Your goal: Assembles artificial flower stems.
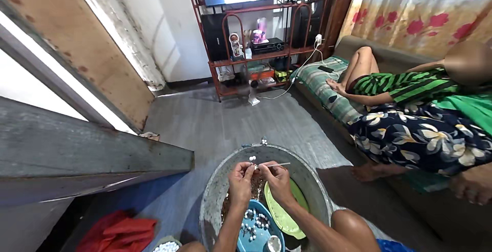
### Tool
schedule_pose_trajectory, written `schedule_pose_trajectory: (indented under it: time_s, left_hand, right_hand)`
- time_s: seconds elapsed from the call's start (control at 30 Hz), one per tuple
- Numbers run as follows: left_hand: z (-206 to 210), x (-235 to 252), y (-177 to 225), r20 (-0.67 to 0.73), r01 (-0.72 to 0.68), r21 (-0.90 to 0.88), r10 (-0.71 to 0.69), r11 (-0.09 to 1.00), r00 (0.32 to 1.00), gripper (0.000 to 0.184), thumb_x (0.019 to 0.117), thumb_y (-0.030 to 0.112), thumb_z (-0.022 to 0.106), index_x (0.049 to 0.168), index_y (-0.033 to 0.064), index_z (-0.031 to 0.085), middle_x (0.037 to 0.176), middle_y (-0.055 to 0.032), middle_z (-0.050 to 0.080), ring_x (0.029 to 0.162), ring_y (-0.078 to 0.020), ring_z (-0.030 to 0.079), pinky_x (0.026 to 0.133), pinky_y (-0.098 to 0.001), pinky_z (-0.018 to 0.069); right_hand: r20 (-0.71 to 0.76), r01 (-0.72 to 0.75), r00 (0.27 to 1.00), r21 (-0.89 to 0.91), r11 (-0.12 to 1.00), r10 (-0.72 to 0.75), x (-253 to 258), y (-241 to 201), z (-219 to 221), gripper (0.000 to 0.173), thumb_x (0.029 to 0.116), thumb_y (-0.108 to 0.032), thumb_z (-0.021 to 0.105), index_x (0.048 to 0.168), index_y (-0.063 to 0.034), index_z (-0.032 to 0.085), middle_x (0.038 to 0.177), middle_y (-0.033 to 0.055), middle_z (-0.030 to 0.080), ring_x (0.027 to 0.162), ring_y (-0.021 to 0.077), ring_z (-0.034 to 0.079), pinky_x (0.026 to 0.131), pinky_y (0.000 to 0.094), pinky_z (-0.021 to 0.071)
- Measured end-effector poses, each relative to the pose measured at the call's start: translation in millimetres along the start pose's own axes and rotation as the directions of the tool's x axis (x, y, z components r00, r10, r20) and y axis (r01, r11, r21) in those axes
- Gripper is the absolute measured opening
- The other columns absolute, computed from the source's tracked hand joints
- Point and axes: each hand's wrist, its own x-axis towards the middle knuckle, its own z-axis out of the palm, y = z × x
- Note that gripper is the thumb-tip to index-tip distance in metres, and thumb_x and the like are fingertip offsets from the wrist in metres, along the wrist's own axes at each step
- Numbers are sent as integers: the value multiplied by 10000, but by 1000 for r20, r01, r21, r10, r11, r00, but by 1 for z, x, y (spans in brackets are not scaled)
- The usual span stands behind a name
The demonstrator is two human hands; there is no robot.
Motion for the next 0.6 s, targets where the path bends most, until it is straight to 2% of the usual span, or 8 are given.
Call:
schedule_pose_trajectory:
  time_s: [0.23,0.47,0.6]
  left_hand:
    - [-3,-1,0,22,125,-67,-124,990,992,109,977,-31,638,1073,-83,628,927,-177,720,782,-250,735,751,-393,648]
    - [1,-1,-1,-41,109,-36,-111,993,993,91,972,-52,628,1059,-77,624,896,-164,711,741,-231,725,709,-376,645]
    - [-9,8,-1,-97,105,-55,-110,993,989,102,992,-50,598,1090,-80,599,897,-162,716,724,-234,730,701,-373,647]
  right_hand:
    - [-7,-2,1000,-9,1000,2,-3,3,1,128,981,-124,696,998,-23,772,964,85,751,772,175,714,730,331,633]
    - [-16,7,1000,-42,999,-7,-3,2,2,112,969,-107,701,954,-30,780,961,72,755,776,161,714,736,314,628]
    - [-84,-7,996,-74,997,1,11,2,-10,152,1002,-135,649,1005,-12,738,926,75,735,754,166,700,710,331,622]
